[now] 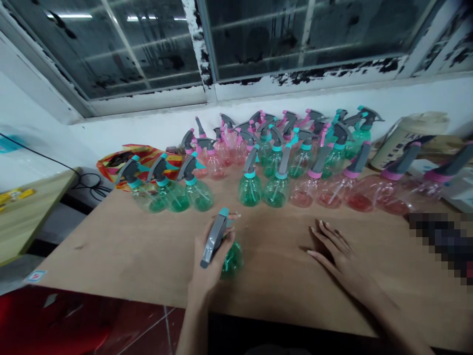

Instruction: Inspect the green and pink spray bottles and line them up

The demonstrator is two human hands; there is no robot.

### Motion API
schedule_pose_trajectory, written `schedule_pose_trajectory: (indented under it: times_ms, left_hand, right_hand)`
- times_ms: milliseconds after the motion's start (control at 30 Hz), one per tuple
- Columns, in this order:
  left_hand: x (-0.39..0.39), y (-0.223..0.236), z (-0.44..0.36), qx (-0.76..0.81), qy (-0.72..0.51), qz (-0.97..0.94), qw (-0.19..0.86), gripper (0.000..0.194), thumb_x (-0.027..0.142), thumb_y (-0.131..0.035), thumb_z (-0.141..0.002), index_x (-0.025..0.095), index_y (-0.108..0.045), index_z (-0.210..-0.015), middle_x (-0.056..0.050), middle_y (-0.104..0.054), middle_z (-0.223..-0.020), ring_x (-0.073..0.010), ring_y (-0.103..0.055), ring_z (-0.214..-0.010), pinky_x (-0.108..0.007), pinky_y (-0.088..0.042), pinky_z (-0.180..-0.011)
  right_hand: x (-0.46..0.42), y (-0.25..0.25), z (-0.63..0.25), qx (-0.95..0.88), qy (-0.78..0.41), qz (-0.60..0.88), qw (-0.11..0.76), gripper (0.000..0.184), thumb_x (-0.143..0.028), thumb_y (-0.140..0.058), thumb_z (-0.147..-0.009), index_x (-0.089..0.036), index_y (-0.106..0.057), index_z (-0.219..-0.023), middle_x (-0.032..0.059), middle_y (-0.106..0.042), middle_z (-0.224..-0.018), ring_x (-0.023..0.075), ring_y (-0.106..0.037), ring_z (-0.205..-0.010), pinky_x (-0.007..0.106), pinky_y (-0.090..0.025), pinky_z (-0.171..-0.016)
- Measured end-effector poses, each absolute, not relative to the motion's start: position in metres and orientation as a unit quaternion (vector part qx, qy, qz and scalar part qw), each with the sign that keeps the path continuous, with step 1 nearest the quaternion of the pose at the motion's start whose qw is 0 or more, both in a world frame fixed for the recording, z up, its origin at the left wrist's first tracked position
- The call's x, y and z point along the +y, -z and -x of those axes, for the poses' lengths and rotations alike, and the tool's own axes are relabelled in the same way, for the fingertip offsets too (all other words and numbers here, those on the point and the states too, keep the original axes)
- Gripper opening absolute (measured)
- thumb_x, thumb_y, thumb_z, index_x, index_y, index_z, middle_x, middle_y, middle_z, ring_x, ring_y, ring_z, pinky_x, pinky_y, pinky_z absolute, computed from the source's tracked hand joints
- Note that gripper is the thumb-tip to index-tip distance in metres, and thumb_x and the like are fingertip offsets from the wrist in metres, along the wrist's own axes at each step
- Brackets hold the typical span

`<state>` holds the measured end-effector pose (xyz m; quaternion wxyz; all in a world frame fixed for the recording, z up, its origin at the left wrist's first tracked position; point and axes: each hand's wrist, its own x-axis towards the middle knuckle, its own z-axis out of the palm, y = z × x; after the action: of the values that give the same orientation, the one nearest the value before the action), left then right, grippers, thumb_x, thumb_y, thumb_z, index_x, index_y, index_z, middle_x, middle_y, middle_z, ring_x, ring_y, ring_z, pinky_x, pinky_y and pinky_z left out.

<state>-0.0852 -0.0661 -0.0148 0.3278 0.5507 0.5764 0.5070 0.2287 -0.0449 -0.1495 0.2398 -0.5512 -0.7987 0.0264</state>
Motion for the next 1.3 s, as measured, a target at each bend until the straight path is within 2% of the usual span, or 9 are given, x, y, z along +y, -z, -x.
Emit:
schedule_pose_trajectory:
  times_ms: [200, 433, 533, 633, 800, 900, 1067, 1167, 1300]
  left_hand:
    - [-0.065, 0.011, 0.085, 0.600, -0.494, -0.547, 0.310, 0.022, 0.041, -0.058, -0.084, 0.025, -0.065, -0.097, -0.003, -0.069, -0.101, -0.0196, -0.065, -0.089, -0.031, -0.054, -0.074]
    - [-0.070, 0.009, 0.089, 0.615, -0.478, -0.537, 0.322, 0.019, 0.037, -0.062, -0.081, 0.019, -0.065, -0.085, -0.001, -0.066, -0.071, -0.0161, -0.063, -0.062, -0.027, -0.050, -0.057]
    - [-0.070, 0.007, 0.088, 0.584, -0.479, -0.562, 0.339, 0.013, 0.031, -0.060, -0.083, 0.021, -0.066, -0.089, -0.003, -0.069, -0.086, -0.0184, -0.066, -0.079, -0.027, -0.051, -0.068]
    - [-0.069, 0.008, 0.087, 0.564, -0.493, -0.570, 0.338, 0.023, 0.020, -0.057, -0.082, 0.025, -0.066, -0.102, -0.003, -0.069, -0.102, -0.0204, -0.063, -0.099, -0.029, -0.050, -0.083]
    - [-0.070, 0.013, 0.084, 0.588, -0.496, -0.554, 0.319, 0.035, 0.016, -0.055, -0.078, 0.027, -0.065, -0.110, -0.002, -0.071, -0.092, -0.0178, -0.067, -0.079, -0.029, -0.053, -0.070]
    - [-0.072, 0.013, 0.082, 0.582, -0.506, -0.553, 0.315, 0.038, 0.014, -0.055, -0.076, 0.026, -0.066, -0.110, -0.003, -0.071, -0.097, -0.0170, -0.068, -0.077, -0.030, -0.054, -0.073]
    - [-0.072, 0.015, 0.084, 0.599, -0.509, -0.546, 0.291, 0.026, 0.017, -0.058, -0.075, 0.022, -0.070, -0.097, -0.004, -0.073, -0.087, -0.0193, -0.069, -0.073, -0.031, -0.056, -0.066]
    - [-0.071, 0.016, 0.085, 0.589, -0.511, -0.554, 0.292, 0.027, 0.017, -0.059, -0.075, 0.024, -0.070, -0.099, -0.004, -0.073, -0.091, -0.0209, -0.069, -0.082, -0.032, -0.056, -0.072]
    - [-0.069, 0.012, 0.086, 0.570, -0.496, -0.574, 0.316, 0.031, 0.018, -0.056, -0.079, 0.024, -0.065, -0.108, -0.006, -0.068, -0.111, -0.0216, -0.066, -0.097, -0.035, -0.053, -0.086]
  right_hand:
    - [-0.047, 0.154, -0.226, -0.791, -0.015, 0.567, 0.228, 0.063, -0.057, -0.029, -0.091, -0.018, -0.039, -0.140, 0.0112, -0.038, -0.147, 0.0263, -0.027, -0.138, 0.050, -0.024, -0.111]
    - [-0.056, 0.160, -0.215, -0.774, 0.022, 0.590, 0.227, 0.066, -0.055, -0.019, -0.093, -0.014, -0.032, -0.144, 0.0125, -0.032, -0.149, 0.0269, -0.022, -0.140, 0.051, -0.023, -0.110]
    - [-0.057, 0.160, -0.212, -0.767, 0.019, 0.599, 0.230, 0.065, -0.055, -0.020, -0.093, -0.015, -0.032, -0.143, 0.0119, -0.032, -0.150, 0.0275, -0.023, -0.139, 0.052, -0.023, -0.109]
    - [-0.056, 0.159, -0.212, -0.760, 0.012, 0.606, 0.235, 0.066, -0.057, -0.022, -0.092, -0.015, -0.036, -0.141, 0.0126, -0.034, -0.149, 0.0279, -0.025, -0.138, 0.052, -0.024, -0.109]
    - [-0.055, 0.160, -0.214, -0.755, -0.002, 0.609, 0.243, 0.067, -0.059, -0.024, -0.091, -0.015, -0.040, -0.139, 0.0133, -0.037, -0.147, 0.0280, -0.027, -0.138, 0.052, -0.024, -0.109]
    - [-0.055, 0.160, -0.214, -0.751, -0.004, 0.611, 0.251, 0.068, -0.060, -0.024, -0.091, -0.015, -0.042, -0.138, 0.0136, -0.038, -0.146, 0.0277, -0.028, -0.137, 0.052, -0.024, -0.109]
    - [-0.056, 0.158, -0.212, -0.749, -0.005, 0.614, 0.250, 0.069, -0.062, -0.023, -0.090, -0.016, -0.043, -0.137, 0.0127, -0.040, -0.145, 0.0272, -0.029, -0.137, 0.051, -0.025, -0.109]
    - [-0.056, 0.155, -0.212, -0.750, -0.006, 0.613, 0.250, 0.069, -0.061, -0.023, -0.091, -0.015, -0.042, -0.137, 0.0129, -0.039, -0.146, 0.0272, -0.028, -0.137, 0.051, -0.024, -0.109]
    - [-0.056, 0.155, -0.212, -0.751, -0.009, 0.610, 0.251, 0.068, -0.061, -0.024, -0.091, -0.014, -0.042, -0.137, 0.0135, -0.039, -0.145, 0.0272, -0.028, -0.137, 0.051, -0.024, -0.110]
